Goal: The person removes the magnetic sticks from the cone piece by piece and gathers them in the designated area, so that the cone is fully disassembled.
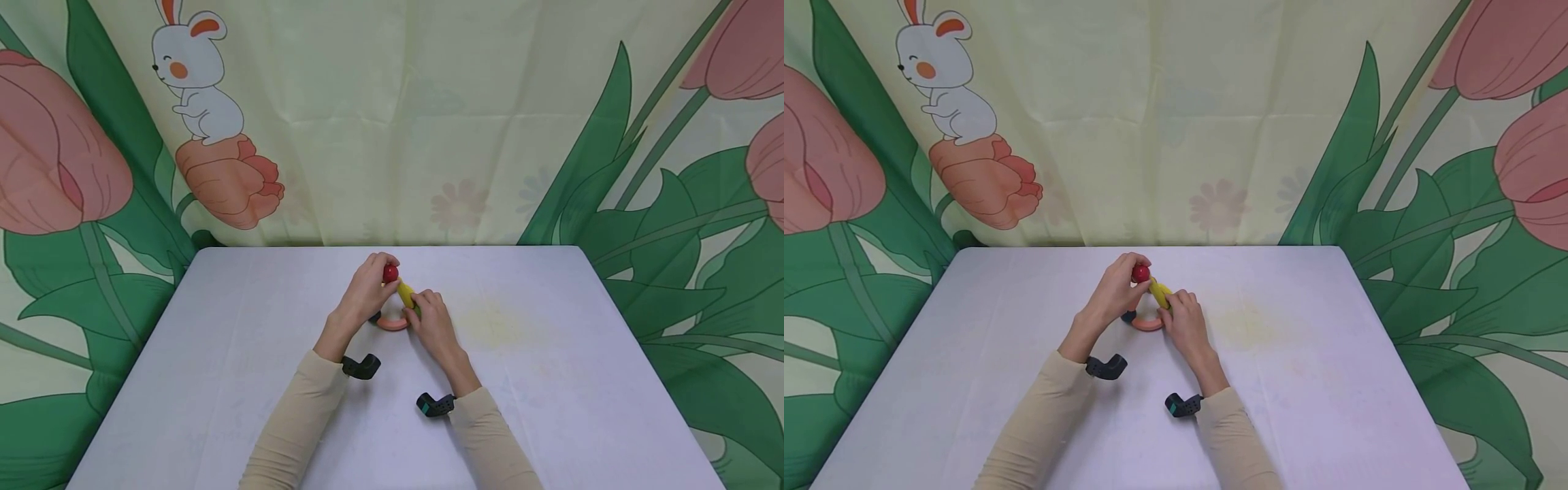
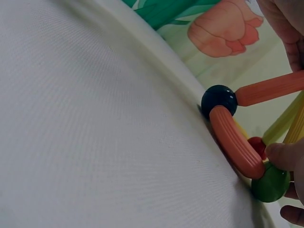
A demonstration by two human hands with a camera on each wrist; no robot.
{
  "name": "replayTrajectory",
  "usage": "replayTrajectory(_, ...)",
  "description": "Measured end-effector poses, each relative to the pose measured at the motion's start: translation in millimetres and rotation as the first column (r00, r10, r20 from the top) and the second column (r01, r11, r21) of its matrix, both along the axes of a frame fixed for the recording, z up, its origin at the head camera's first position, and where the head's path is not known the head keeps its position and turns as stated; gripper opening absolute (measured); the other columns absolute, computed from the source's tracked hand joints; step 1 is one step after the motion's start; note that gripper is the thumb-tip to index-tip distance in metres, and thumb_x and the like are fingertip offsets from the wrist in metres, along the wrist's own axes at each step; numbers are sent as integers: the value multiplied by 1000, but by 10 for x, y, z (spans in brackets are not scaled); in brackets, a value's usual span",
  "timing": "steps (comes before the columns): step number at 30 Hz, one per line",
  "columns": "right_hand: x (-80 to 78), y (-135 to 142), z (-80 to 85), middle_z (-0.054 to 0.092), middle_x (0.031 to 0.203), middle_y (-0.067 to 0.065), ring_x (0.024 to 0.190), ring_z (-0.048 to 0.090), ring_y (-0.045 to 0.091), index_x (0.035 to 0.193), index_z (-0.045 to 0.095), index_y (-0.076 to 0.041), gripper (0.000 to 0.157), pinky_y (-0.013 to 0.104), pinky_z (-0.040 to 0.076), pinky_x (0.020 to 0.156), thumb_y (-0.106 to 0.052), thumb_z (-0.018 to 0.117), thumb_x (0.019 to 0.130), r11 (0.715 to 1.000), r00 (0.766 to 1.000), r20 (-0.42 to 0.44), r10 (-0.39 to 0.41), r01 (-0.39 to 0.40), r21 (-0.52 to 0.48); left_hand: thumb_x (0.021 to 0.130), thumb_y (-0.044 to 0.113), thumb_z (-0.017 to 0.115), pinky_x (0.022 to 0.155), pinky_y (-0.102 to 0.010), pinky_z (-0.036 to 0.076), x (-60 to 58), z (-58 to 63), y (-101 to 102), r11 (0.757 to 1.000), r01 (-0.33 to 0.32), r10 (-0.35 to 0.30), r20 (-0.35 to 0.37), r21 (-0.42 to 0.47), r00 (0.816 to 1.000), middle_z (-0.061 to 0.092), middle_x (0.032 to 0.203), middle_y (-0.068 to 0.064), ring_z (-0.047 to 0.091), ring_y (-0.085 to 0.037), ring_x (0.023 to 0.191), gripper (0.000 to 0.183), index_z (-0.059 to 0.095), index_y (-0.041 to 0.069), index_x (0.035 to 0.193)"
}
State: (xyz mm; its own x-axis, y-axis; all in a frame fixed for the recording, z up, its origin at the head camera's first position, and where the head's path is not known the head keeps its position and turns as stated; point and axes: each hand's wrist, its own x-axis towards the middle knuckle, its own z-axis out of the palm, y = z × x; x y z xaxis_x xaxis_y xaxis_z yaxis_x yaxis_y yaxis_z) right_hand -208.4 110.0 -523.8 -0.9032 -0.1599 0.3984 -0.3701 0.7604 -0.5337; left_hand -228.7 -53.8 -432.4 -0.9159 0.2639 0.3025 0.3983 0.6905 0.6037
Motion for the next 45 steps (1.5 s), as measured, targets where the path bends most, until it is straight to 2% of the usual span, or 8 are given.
replayTrajectory(9, 12, -5, 14, 61, 98, 11, 93, 53, 25, 114, 69, 3, 30, 37, 51, 80, -15, 75, 90, 1000, 1000, -2, 2, -2, 6, 86, 4, 76, 91, -37, 59, 4, -7, 1, 1000, 18, -17, -22, 23, 1000, 60, 119, -15, 62, -27, 109, 37, 58, 5, 119)
replayTrajectory(20, 9, -8, 8, 61, 99, 10, 92, 53, 23, 115, 69, 2, 31, 36, 52, 82, -17, 75, 90, 1000, 1000, -6, 13, -13, 25, 86, 8, 78, 84, -33, 59, -2, 15, -37, 997, 21, -12, -114, 73, 993, 59, 115, -14, 63, -24, 98, 40, 57, 3, 120)
replayTrajectory(25, 8, -13, 19, 62, 102, 10, 95, 54, 23, 117, 68, 2, 34, 37, 53, 84, -19, 74, 91, 999, 1000, 30, 1, -2, 33, 86, 10, 78, 83, -34, 60, 1, 35, -105, 996, -8, 21, -147, 93, 989, 60, 114, -14, 64, -24, 96, 41, 58, 3, 122)
replayTrajectory(33, 7, -22, 20, 62, 106, 10, 97, 53, 22, 119, 67, 0, 36, 35, 52, 82, -21, 74, 91, 1000, 998, 68, -12, 11, 24, 87, 16, 78, 78, -33, 59, 45, 30, -278, 994, -94, 104, -223, 57, 969, 65, 115, -11, 63, -23, 99, 41, 62, 7, 123)
replayTrajectory(45, 25, -4, 26, 62, 108, 11, 99, 54, 23, 120, 67, -1, 37, 35, 50, 81, -22, 74, 90, 1000, 998, 64, -17, 18, -5, 88, 11, 76, 77, -34, 59, 161, -166, -537, 976, -157, 178, -133, 154, 975, 63, 119, -15, 61, -24, 94, 42, 61, 5, 127)
